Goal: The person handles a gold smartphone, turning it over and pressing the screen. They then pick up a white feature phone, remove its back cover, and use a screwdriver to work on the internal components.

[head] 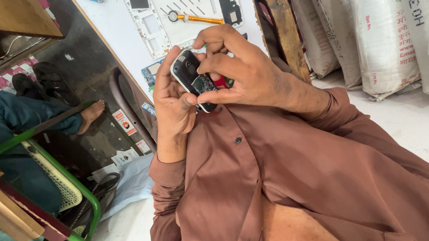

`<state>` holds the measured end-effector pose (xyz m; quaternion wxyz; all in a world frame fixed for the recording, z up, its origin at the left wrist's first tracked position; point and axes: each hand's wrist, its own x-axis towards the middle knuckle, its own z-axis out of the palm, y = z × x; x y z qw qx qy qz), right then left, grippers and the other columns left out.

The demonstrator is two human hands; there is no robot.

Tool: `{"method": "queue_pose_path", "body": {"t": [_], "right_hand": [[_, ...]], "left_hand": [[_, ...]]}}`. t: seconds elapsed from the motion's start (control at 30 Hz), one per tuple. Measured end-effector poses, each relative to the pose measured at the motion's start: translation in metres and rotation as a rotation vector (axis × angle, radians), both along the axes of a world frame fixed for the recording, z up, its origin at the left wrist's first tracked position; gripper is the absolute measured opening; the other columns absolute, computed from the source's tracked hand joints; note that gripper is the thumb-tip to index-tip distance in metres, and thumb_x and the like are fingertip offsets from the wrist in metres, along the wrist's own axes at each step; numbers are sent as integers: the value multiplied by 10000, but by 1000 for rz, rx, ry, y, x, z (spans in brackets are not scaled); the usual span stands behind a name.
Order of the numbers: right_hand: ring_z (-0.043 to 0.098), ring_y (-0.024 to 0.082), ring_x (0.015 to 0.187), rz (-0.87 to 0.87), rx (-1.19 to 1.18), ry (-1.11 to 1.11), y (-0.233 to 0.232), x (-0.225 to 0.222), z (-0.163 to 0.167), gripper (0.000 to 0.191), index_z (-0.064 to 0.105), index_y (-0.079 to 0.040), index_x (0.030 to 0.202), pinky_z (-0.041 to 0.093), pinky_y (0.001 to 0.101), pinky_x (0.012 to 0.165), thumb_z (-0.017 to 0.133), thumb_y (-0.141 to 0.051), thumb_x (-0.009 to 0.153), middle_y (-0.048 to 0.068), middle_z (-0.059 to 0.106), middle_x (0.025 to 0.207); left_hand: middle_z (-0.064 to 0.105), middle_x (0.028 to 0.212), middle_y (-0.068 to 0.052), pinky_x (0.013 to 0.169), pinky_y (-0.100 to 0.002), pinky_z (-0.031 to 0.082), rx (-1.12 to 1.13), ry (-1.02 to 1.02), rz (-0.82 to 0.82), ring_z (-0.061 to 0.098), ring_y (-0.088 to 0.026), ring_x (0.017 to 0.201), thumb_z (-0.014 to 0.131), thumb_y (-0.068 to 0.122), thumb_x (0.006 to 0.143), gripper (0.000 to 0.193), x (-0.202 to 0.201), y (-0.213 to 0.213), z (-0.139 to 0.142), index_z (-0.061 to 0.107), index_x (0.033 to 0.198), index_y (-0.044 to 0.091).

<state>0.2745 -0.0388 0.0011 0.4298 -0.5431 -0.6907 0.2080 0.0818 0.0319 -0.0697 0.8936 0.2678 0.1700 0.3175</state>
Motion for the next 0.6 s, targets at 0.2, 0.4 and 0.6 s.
{"method": "queue_pose_path", "body": {"t": [0.2, 0.4, 0.6], "right_hand": [[623, 157, 1001, 23, 14, 32, 0, 6, 10, 448, 606, 22, 1106, 565, 295, 896, 950, -189, 912, 132, 514, 1406], [669, 263, 1020, 28, 89, 41, 1, 5, 6, 372, 626, 17, 1050, 570, 337, 876, 919, -107, 856, 120, 633, 1156], [691, 232, 932, -111, 59, 115, -8, 17, -2, 223, 658, -10, 1064, 554, 295, 790, 852, -63, 966, 114, 698, 1029]], "left_hand": [[595, 1410, -182, 975, -471, 638, -38, -17, 57, 706, -347, 1171, 924, 222, 822, 955, -1, 5, 1, 357, 1577, 76], [573, 1453, -231, 1028, -441, 606, -41, -34, 91, 670, -324, 1227, 912, 208, 880, 952, -2, 7, 0, 326, 1617, 63], [559, 1492, -222, 859, -526, 647, -81, -85, 48, 692, -352, 1147, 849, 292, 917, 947, -6, 16, 1, 274, 1655, 145]]}}
